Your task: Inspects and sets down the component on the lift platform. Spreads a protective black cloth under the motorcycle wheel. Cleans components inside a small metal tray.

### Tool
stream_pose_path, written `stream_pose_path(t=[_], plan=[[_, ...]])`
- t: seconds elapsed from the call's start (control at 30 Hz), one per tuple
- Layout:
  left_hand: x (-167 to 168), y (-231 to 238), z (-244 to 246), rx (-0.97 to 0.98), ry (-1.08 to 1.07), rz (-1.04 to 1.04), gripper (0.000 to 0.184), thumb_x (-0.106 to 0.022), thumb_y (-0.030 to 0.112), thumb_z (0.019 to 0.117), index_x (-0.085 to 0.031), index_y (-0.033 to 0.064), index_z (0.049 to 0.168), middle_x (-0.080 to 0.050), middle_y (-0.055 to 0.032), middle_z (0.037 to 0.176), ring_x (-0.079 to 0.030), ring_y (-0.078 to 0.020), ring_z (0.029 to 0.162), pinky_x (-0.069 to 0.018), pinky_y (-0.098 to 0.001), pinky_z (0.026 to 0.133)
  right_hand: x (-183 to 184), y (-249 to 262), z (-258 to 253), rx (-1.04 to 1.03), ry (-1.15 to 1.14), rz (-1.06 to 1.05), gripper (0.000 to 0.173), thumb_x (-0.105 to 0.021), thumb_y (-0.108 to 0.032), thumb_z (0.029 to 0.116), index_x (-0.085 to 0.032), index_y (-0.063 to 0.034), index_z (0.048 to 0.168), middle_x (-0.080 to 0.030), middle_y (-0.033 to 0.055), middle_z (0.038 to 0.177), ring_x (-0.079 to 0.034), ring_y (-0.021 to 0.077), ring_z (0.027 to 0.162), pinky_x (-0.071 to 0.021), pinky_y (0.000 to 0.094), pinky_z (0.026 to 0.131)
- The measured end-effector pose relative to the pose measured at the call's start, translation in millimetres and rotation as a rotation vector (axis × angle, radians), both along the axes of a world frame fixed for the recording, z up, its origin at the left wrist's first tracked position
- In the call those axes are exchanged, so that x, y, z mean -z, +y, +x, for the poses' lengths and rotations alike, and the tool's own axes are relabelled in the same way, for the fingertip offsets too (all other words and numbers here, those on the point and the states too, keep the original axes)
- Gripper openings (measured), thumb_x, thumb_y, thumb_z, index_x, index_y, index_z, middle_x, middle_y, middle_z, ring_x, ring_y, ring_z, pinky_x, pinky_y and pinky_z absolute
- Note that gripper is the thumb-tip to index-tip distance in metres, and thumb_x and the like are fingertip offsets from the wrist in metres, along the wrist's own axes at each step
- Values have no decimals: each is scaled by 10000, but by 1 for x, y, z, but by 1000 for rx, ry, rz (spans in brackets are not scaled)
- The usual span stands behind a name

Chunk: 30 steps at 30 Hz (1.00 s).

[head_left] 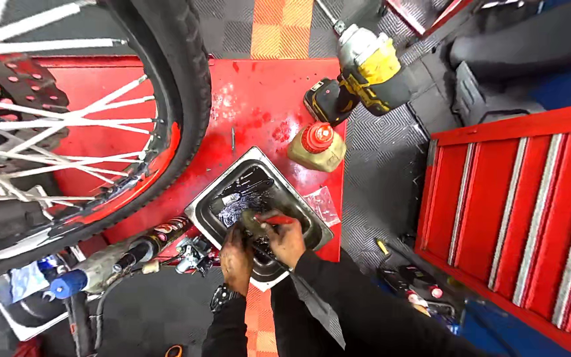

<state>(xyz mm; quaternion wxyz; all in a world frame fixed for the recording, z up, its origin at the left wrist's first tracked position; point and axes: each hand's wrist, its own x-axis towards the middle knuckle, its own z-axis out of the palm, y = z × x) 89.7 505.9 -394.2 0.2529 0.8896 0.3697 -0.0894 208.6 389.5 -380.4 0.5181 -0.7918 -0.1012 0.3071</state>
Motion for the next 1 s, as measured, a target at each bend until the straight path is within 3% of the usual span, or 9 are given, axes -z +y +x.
stream_pose_path(t=[0.1,0.2,0.37,0.5,0.57,0.7,0.77,0.87,1.0], plan=[[-1,3,12,-18,10,21,410,-795,185,885,-700,61,1264,-680,-138,1305,-702,-322,1113,-575,-545,939,2,-2,11,26,12,-146,148,-717,-163,928,-758,-152,1069,-759,2,993,-722,131,923,-607,438,860],[-4,-2,8,-37,33,2,337,-729,74,887,-701,23,1219,-683,-169,1274,-706,-353,1080,-577,-566,914,-8,-5,-5,-47,93,-51,164,-703,-134,940,-743,-194,1088,-757,-59,1042,-716,64,953,-623,370,878],[-7,-1,4,-37,36,-37,393,-769,181,909,-690,64,1276,-666,-137,1322,-693,-320,1125,-569,-539,958,-17,-13,6,-68,73,-148,162,-710,-133,925,-750,-164,1079,-759,-11,1014,-721,123,931,-612,430,859],[-7,0,6,-45,53,-6,316,-744,135,907,-710,65,1214,-686,-137,1283,-719,-325,1053,-590,-551,895,-4,-14,5,-143,67,-99,188,-699,-130,939,-750,-217,1097,-761,-80,1054,-719,57,949,-628,375,873],[-3,0,9,-67,30,-8,377,-789,185,889,-706,90,1244,-695,-118,1268,-715,-308,1060,-583,-550,910,-6,-16,21,-129,4,-159,175,-706,-122,920,-753,-167,1083,-760,-13,1009,-724,129,912,-616,450,839],[-2,2,10,-70,29,-15,375,-788,197,879,-708,65,1220,-702,-150,1232,-719,-333,1031,-586,-568,888,-11,-1,25,-196,24,-158,190,-699,-180,951,-746,-171,1135,-761,16,1049,-729,153,947,-612,449,881],[-8,0,4,-98,62,-24,417,-799,226,882,-695,105,1267,-694,-107,1270,-712,-298,1068,-582,-544,919,-12,0,22,-156,30,-185,172,-685,-164,961,-738,-132,1121,-755,57,1024,-730,195,928,-610,496,853],[-10,0,12,-132,88,-41,430,-761,197,893,-663,43,1282,-711,-167,1188,-713,-350,1038,-570,-578,914,-9,0,15,-214,42,-168,178,-688,-182,948,-756,-192,1112,-759,-29,1069,-716,105,993,-604,416,920],[-11,6,8,-62,131,-36,542,-684,212,968,-520,130,1478,-713,-175,1193,-719,-362,1034,-571,-566,920,-16,-14,26,-159,-59,-266,176,-699,-181,937,-750,-163,1105,-756,25,1043,-725,175,963,-603,494,879]])
